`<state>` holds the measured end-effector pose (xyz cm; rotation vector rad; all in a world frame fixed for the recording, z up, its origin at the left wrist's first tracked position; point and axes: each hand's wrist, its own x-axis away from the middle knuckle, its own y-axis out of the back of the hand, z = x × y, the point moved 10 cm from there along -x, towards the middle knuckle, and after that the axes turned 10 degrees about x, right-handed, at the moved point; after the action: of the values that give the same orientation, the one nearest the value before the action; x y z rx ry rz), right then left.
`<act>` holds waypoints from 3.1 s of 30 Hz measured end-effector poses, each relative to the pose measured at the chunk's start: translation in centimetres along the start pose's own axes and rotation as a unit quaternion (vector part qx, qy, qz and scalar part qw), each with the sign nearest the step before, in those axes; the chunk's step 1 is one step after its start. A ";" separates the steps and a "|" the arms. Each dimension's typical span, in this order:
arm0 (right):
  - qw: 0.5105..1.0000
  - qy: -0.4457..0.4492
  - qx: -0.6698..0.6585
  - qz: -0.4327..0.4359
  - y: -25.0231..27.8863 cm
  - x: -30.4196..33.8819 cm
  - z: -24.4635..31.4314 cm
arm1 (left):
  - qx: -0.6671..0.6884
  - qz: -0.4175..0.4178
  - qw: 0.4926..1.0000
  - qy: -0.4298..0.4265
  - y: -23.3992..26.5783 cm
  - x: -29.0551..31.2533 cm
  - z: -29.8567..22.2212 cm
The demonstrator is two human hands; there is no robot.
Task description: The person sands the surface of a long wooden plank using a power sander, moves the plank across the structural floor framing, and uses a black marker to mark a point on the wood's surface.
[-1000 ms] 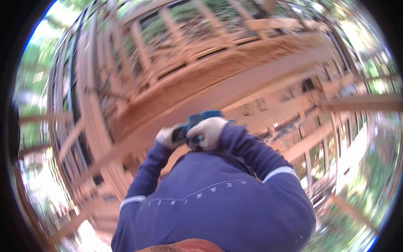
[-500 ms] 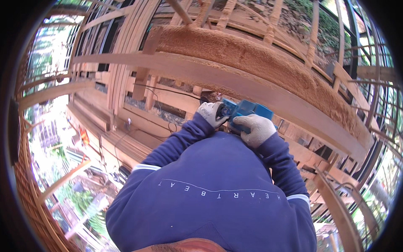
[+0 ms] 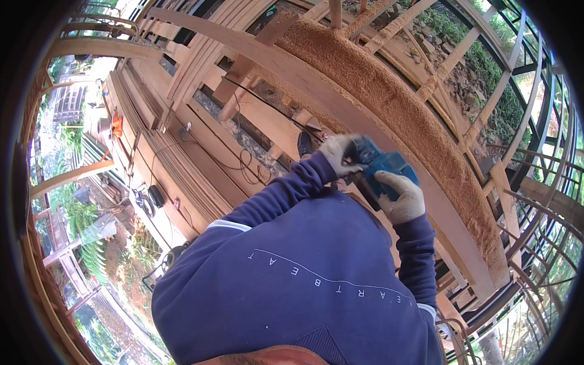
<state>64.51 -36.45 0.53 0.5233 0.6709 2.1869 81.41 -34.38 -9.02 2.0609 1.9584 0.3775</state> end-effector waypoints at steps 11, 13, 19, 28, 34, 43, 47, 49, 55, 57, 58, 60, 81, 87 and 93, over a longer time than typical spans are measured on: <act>0.981 -0.122 -0.093 -0.119 5.8 0.1 -5.1 | -0.394 0.380 0.764 0.342 0.5 19.9 30.9; 0.991 -0.049 0.069 -0.102 5.6 0.0 -3.9 | -0.363 0.290 0.827 0.318 1.6 14.7 20.4; 0.997 -0.056 0.052 0.002 3.0 -1.4 -4.9 | -0.297 -0.041 0.953 0.047 1.5 6.3 10.0; 0.993 -0.112 -0.031 -0.019 2.6 -3.4 -5.6 | 0.148 -0.410 0.869 0.235 7.8 5.3 20.9; 0.984 -0.160 -0.059 -0.046 3.3 -3.4 -5.6 | -0.377 0.030 0.864 0.332 7.3 2.6 16.6; 0.990 -0.133 -0.029 -0.043 3.5 -3.1 -6.2 | -0.516 0.039 0.815 0.261 8.5 0.3 20.4; 0.988 -0.152 -0.011 -0.036 3.4 -3.1 -6.5 | -0.495 0.109 0.810 0.294 8.1 0.8 21.4; 0.986 -0.163 -0.019 -0.037 3.3 -3.3 -6.4 | -0.482 0.130 0.808 0.313 7.5 1.2 22.4; 0.988 -0.147 -0.036 -0.025 3.1 -3.4 -6.8 | -0.434 0.241 0.807 0.319 3.5 4.6 28.5; 0.994 -0.109 0.007 -0.019 2.8 -4.1 -5.8 | -0.449 0.241 0.805 0.303 1.6 6.7 30.3; 0.996 -0.075 0.047 -0.016 2.5 -4.4 -4.9 | -0.457 0.245 0.799 0.305 0.6 8.0 31.0; 0.994 -0.035 0.099 -0.020 1.9 -3.9 -5.2 | -0.427 0.293 0.801 0.301 -0.2 8.7 26.8; 0.980 0.126 0.135 0.078 -9.2 -16.7 3.0 | -0.296 0.093 0.919 0.246 5.4 18.5 14.3; 0.956 0.239 0.168 0.020 -14.2 -25.1 9.9 | -0.295 0.129 0.907 0.273 5.4 19.1 14.2; 0.955 0.193 0.211 0.080 -16.9 -28.5 11.4 | -0.267 0.182 0.893 0.313 2.1 18.3 18.5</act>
<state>97.80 -45.74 -5.24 0.3713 1.3674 2.3279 91.15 -16.56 -25.39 2.0442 1.4457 1.6327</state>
